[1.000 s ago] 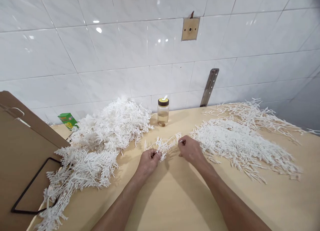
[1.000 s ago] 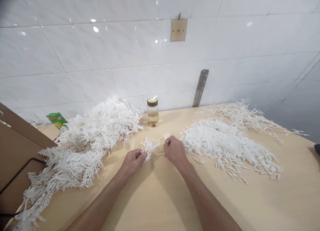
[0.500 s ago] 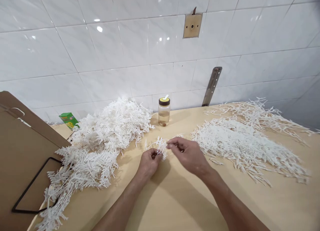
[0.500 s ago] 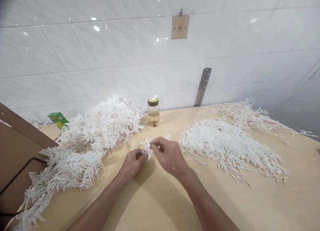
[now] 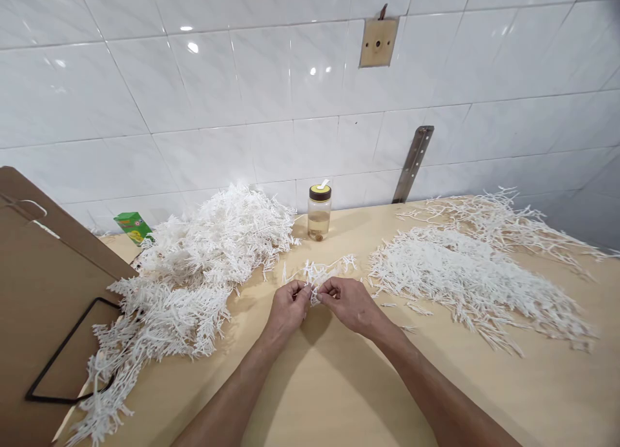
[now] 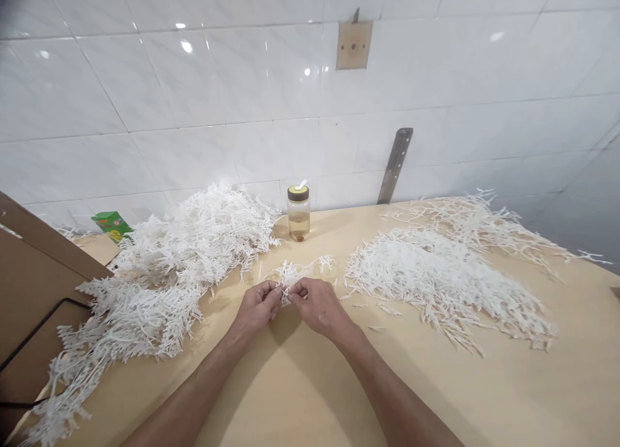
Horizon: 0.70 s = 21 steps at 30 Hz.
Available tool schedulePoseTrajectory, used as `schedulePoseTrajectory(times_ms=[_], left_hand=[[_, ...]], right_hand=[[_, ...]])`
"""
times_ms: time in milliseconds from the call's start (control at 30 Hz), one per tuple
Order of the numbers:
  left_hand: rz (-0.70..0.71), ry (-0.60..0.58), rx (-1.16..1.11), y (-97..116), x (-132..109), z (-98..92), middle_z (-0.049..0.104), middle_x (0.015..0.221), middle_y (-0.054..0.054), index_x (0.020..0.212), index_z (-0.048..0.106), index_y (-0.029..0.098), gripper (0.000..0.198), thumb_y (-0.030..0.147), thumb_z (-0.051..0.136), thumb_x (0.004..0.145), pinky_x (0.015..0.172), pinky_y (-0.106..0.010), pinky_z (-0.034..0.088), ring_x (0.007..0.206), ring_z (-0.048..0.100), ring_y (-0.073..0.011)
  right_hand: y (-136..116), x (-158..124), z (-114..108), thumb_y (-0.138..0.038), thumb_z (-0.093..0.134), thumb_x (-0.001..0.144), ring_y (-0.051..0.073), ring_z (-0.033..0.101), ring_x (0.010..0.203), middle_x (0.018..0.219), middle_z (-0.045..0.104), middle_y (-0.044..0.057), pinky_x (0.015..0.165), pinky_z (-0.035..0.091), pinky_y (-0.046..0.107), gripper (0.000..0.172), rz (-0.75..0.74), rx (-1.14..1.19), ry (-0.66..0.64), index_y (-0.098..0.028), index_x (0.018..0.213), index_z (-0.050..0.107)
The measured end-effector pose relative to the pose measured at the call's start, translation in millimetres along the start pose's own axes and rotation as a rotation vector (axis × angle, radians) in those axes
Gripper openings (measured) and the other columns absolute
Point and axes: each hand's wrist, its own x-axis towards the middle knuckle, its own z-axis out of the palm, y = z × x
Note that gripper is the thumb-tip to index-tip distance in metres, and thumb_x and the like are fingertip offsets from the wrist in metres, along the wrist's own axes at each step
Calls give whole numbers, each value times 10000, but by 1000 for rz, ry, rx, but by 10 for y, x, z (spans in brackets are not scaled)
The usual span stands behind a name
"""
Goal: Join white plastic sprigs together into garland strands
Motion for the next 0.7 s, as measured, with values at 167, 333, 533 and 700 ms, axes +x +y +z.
schedulePoseTrajectory(times_ms=[167, 333, 533, 700], left_hand=[[5, 12, 81, -23, 4, -13, 533, 587, 32, 827, 615, 156, 338, 471, 660, 712, 463, -218, 327, 470, 421, -87], [43, 20, 122, -80, 14, -11, 563, 621, 14, 764, 614, 158, 284, 438, 651, 732, 478, -215, 350, 506, 460, -96], [75, 15, 75, -124, 30, 7, 564, 638, 15, 753, 589, 165, 250, 402, 659, 715, 496, -209, 360, 533, 468, -97], [65, -2, 121, -55, -5, 5, 529, 623, 18, 741, 595, 157, 294, 444, 657, 723, 480, -201, 336, 541, 453, -98]], right_hand=[[31, 7, -2, -333, 553, 791, 149, 597, 668, 771, 682, 27, 583, 431, 246, 194, 61, 83, 34, -179, 815, 669], [-49, -17, -35, -311, 554, 785, 120, 553, 579, 775, 673, 28, 503, 403, 227, 175, 86, 69, 17, -172, 808, 659], [-74, -17, -51, -300, 530, 810, 103, 538, 549, 807, 689, 30, 485, 397, 216, 192, 82, 66, -20, -172, 807, 672], [-30, -2, -35, -302, 536, 796, 113, 542, 547, 725, 669, 19, 498, 413, 223, 186, 61, 59, -14, -173, 782, 670]])
